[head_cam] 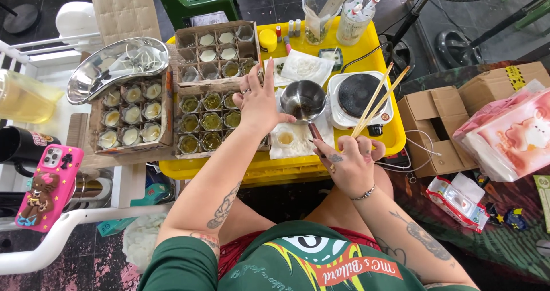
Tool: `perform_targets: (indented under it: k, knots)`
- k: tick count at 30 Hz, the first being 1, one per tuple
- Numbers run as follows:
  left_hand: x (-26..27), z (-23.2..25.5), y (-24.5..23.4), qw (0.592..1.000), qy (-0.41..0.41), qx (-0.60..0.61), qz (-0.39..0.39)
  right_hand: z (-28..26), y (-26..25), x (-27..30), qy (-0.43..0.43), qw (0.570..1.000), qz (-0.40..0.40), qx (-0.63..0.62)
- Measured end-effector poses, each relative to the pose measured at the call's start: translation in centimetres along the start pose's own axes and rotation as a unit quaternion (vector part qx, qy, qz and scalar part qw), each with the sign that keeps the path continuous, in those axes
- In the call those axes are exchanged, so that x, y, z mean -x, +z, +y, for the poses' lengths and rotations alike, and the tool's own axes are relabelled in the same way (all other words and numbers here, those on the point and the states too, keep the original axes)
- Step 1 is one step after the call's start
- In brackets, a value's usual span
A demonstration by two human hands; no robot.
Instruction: Melting wax pellets and preparing containers to pour candles.
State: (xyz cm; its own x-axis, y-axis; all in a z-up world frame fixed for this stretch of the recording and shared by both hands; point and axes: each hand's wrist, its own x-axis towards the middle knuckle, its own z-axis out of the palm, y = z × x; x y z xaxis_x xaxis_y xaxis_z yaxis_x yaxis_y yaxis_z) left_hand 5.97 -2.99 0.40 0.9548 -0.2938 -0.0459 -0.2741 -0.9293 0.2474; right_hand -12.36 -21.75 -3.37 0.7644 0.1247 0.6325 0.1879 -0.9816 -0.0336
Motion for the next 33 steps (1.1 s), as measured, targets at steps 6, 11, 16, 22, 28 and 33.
perform_targets:
  k: [6, 11, 16, 22, 28, 33]
  knots:
    - [-0.1, -0.1, 0.1, 1.0, 0.014, 0.013, 0.002, -0.2, -0.3, -0.3, -0.002, 1.0, 0.01, -0.017]
    - [0.3, -0.3, 0.6, 0.999, 0.036, 0.027, 0.02, -0.3, -0.5, -0.3, -0.001, 1.0, 0.004, -0.009]
    - [0.8, -0.8, 1.4, 0.997, 0.064, 0.028, 0.035, -0.3, -0.5, -0.2, 0.002, 1.0, -0.007, -0.012]
    - [3.9, -1.0, -1.4, 0.992, 0.064, 0.104, 0.036, -0.4, -0.4, -0.3, -0.002, 1.0, 0.015, 0.002]
    - [8.7, -1.7, -0.8, 0.99, 0.038, 0.12, 0.065, -0.7, -0.5, -0.5, 0.013, 1.0, 0.007, -0.005]
    - [10.9, -1.3, 1.7, 0.994, 0.042, 0.07, 0.078, -0.6, -0.5, -0.2, 0.005, 1.0, 0.012, -0.007]
